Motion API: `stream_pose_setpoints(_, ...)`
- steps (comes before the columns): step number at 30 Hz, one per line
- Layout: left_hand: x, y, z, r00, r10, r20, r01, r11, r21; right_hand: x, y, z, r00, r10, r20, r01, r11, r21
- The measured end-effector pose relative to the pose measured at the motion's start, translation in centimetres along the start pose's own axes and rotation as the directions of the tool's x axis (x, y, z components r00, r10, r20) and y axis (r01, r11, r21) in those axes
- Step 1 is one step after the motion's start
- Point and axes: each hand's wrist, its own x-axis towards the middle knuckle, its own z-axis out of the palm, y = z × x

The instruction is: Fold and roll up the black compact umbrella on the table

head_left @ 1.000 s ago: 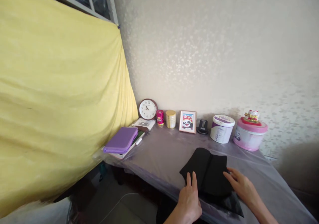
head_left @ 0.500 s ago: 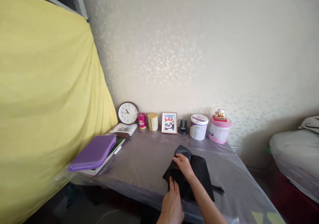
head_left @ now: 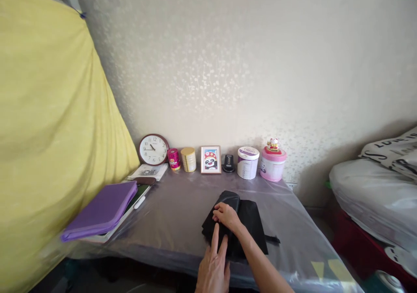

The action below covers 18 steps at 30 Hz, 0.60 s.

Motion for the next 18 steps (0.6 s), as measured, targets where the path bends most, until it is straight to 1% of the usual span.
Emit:
stream_pose_setpoints(2,0.5,0.1,-0.2,0.999,0.020,0.036,-0.021,0.999,0.028,-0.2,-0.4,-0.2,0.999,-0.024,0.026,0.025,1.000,-0.014)
stream_pose_setpoints(4,1.0,0.2,-0.3,0.998,0.010,0.056,-0.012,0.999,0.046,-0.6,-0.7,-0.4,0.997,-0.051,0.049,0.052,0.998,-0.020)
stream_pose_setpoints(7,1.6,0.3,-0.2,0.996,-0.019,0.082,0.013,0.998,0.068,-1.8,-0.8,-0.6,0.985,-0.157,0.077,0.158,0.987,-0.009)
stream_pose_setpoints(9,1.8,0.2,0.1,0.995,-0.025,0.100,0.018,0.997,0.070,-3.0,-0.6,-0.7,0.956,-0.287,0.069,0.289,0.957,-0.033)
stream_pose_setpoints(12,2.1,-0.3,0.9,0.994,-0.020,0.103,0.015,0.998,0.053,-4.5,0.1,-0.7,0.885,-0.463,0.038,0.465,0.878,-0.119)
stream_pose_setpoints(15,2.2,-0.6,1.4,0.996,-0.041,0.085,0.039,0.999,0.023,-4.5,1.1,-0.7,0.832,-0.550,0.069,0.551,0.807,-0.210)
stream_pose_setpoints(17,2.2,-0.6,1.4,0.994,-0.059,0.096,0.060,0.998,-0.002,-3.5,1.8,-0.8,0.812,-0.574,0.107,0.578,0.767,-0.279)
stream_pose_setpoints(18,2.3,-0.6,1.3,0.992,-0.067,0.111,0.069,0.998,-0.014,-2.8,2.2,-0.8,0.811,-0.573,0.115,0.577,0.755,-0.312)
